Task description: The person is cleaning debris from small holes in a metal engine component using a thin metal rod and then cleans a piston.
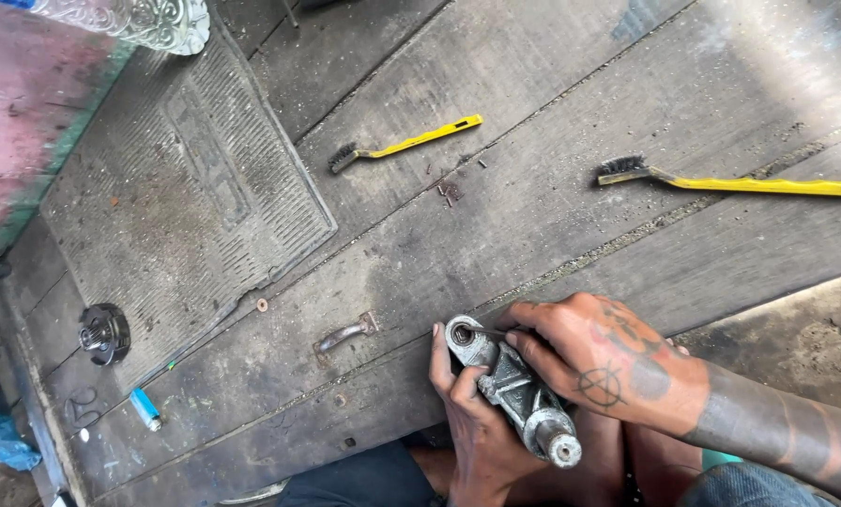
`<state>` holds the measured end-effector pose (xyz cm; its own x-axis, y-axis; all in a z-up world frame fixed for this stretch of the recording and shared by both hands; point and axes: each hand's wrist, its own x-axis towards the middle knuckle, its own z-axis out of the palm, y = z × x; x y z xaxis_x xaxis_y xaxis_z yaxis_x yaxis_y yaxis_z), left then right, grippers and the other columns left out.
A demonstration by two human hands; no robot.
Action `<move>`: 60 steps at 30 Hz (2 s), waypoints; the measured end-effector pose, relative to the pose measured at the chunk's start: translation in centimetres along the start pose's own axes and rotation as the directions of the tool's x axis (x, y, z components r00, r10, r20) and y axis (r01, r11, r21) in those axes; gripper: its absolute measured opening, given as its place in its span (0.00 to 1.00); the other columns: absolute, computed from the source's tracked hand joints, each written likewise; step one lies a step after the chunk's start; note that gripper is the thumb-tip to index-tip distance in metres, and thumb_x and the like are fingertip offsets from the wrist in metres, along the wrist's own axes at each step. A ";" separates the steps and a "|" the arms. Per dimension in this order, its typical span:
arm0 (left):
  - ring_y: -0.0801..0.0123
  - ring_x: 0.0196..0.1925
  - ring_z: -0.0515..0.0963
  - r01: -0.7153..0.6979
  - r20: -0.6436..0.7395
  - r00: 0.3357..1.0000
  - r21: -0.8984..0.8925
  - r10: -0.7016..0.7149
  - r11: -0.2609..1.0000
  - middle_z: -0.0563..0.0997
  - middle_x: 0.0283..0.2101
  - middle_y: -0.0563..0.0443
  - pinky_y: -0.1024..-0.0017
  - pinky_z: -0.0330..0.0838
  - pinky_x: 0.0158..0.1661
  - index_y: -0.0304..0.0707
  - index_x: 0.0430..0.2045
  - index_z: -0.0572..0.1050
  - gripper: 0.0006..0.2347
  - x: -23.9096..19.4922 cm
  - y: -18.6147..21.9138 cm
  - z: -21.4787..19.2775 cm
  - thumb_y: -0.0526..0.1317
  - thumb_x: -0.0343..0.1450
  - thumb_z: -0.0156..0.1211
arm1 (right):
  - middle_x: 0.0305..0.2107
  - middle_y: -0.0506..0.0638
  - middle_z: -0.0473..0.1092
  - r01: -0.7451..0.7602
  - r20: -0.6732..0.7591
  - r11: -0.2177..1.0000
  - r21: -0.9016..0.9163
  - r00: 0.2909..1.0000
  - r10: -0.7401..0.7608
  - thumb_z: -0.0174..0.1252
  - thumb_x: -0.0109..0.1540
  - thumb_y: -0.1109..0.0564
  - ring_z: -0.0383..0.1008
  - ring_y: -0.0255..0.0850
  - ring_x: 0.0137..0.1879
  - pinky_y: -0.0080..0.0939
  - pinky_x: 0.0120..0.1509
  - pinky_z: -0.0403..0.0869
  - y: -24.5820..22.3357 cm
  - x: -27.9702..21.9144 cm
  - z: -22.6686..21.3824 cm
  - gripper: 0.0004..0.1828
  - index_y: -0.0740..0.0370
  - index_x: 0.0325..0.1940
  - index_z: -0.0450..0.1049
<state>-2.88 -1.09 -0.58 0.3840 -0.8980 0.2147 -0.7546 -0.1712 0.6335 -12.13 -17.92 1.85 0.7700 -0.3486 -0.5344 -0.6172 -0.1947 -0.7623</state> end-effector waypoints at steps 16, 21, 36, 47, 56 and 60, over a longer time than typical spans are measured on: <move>0.30 0.69 0.65 0.133 -0.047 0.989 -0.102 -0.138 0.986 0.54 0.69 0.16 0.49 0.63 0.63 0.32 0.49 0.56 0.35 -0.6 -1.0 -2.3 0.60 0.61 0.64 | 0.30 0.50 0.80 0.116 -0.329 0.944 -0.310 0.918 -0.221 0.49 0.65 0.44 0.80 0.52 0.38 0.50 0.42 0.74 3.0 2.0 1.0 0.15 0.43 0.53 0.74; 0.21 0.74 0.55 -0.012 -0.087 0.996 -0.273 -0.013 0.962 0.52 0.69 0.14 0.39 0.48 0.73 0.27 0.56 0.54 0.40 -1.9 -2.4 -4.0 0.63 0.60 0.56 | 0.40 0.43 0.77 0.181 -0.387 0.807 -0.562 0.804 -0.450 0.54 0.67 0.50 0.78 0.43 0.47 0.43 0.48 0.74 3.7 2.7 3.2 0.14 0.44 0.56 0.77; 0.18 0.72 0.55 -0.103 -0.247 0.969 -0.349 0.015 0.931 0.48 0.70 0.08 0.34 0.46 0.76 0.28 0.47 0.50 0.43 -4.4 -3.1 -4.1 0.76 0.61 0.23 | 0.63 0.64 0.69 0.470 -0.355 0.693 -0.546 0.620 -0.700 0.50 0.59 0.48 0.69 0.55 0.65 0.56 0.77 0.55 6.7 2.0 5.0 0.36 0.68 0.68 0.71; 0.62 0.65 0.65 0.181 0.003 0.923 -0.885 -0.384 0.429 0.61 0.61 0.41 0.63 0.59 0.65 0.33 0.61 0.47 0.42 -4.7 1.2 -13.1 0.57 0.57 0.56 | 0.65 0.71 0.64 0.613 -0.587 0.737 -0.286 0.495 -0.640 0.41 0.71 0.56 0.64 0.61 0.73 0.57 0.78 0.64 1.7 -0.4 14.9 0.26 0.75 0.69 0.64; 0.36 0.70 0.55 0.255 -0.087 0.908 -0.664 -0.411 0.703 0.55 0.65 0.23 0.47 0.47 0.71 0.31 0.65 0.52 0.50 -4.1 -2.3 -19.4 0.70 0.52 0.46 | 0.81 0.59 0.32 0.315 0.257 0.782 0.537 0.822 -0.508 0.50 0.54 0.74 0.40 0.65 0.80 0.66 0.68 0.68 -12.7 0.3 10.7 0.54 0.54 0.81 0.38; 0.56 0.42 0.73 0.087 -0.399 0.850 -0.538 -0.344 0.839 0.74 0.34 0.43 0.54 0.73 0.53 0.35 0.32 0.71 0.26 -3.7 -5.5 -22.1 0.59 0.54 0.60 | 0.74 0.65 0.49 0.461 0.163 0.887 0.020 0.874 -0.458 0.48 0.53 0.72 0.49 0.53 0.79 0.55 0.79 0.55 -15.0 5.2 13.2 0.53 0.60 0.81 0.36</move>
<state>11.59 12.13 11.53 0.7986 -0.5425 0.2608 -0.3130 -0.0042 0.9497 3.27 -4.72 5.63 0.9819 -0.0665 -0.1773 -0.1893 -0.3147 -0.9301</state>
